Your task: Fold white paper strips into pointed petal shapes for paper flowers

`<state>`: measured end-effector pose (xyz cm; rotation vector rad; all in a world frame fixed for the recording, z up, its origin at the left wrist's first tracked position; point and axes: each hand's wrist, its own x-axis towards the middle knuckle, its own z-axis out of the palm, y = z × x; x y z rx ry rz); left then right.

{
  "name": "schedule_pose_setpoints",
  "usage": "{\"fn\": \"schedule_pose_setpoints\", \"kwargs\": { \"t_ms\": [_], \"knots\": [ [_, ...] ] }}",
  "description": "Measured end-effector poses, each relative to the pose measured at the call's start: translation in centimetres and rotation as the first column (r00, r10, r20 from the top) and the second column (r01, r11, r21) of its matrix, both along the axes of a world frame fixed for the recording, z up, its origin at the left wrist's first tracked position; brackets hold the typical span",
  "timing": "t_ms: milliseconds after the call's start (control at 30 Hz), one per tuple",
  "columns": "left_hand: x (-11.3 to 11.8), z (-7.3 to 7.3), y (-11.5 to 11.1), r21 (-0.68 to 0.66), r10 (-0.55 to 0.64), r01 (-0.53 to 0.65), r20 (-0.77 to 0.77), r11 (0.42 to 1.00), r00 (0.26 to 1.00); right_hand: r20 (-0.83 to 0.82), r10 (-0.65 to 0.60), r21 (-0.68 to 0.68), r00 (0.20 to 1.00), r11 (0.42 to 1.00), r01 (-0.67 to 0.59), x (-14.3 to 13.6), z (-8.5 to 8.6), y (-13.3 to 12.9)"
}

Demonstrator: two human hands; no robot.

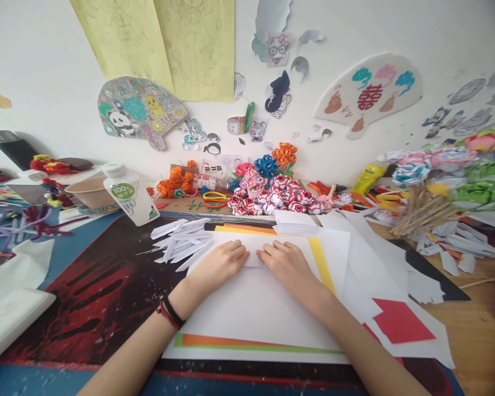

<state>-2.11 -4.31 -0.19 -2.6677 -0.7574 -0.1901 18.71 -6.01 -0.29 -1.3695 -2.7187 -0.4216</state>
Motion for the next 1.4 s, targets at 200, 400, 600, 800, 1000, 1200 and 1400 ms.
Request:
{"fn": "schedule_pose_setpoints", "kwargs": {
  "t_ms": [200, 400, 600, 800, 1000, 1200, 1400],
  "knots": [
    [-0.3, 0.7, -0.5, -0.124, 0.051, -0.048, 0.022, 0.991, 0.998, -0.023, -0.058, -0.054, 0.998, 0.997, 0.057, 0.0, 0.6, -0.4],
    [-0.3, 1.7, -0.8, -0.217, 0.096, -0.086, 0.035, 0.972, 0.995, -0.047, -0.104, -0.15, 0.993, 0.984, 0.096, -0.2, 1.3, -0.7],
    [-0.3, 2.1, -1.0, -0.191, 0.143, -0.137, 0.018, 0.972, 0.99, -0.121, -0.136, -0.196, 0.983, 0.974, 0.111, 0.3, 1.4, -0.6],
    [-0.1, 1.0, -0.4, -0.22, 0.265, -0.226, 0.171, 0.949, 0.949, -0.351, -0.119, -0.227, 0.929, 0.973, 0.039, 1.4, -0.1, 0.2],
    [0.7, -0.6, 0.9, -0.341, 0.355, -0.235, 0.352, 0.91, 0.866, -0.611, -0.191, -0.341, 0.768, 0.939, -0.038, 2.2, -0.5, 1.2],
    [1.0, -0.5, 1.1, -0.515, 0.416, -0.149, 0.452, 0.844, 0.789, -0.679, -0.222, -0.31, 0.699, 0.951, 0.001, 0.9, -0.3, 1.3],
    [1.0, -0.1, 1.0, -0.589, 0.448, -0.107, 0.472, 0.801, 0.759, -0.752, -0.264, -0.375, 0.604, 0.925, -0.063, 0.9, -0.6, 1.8]
  ]
}}
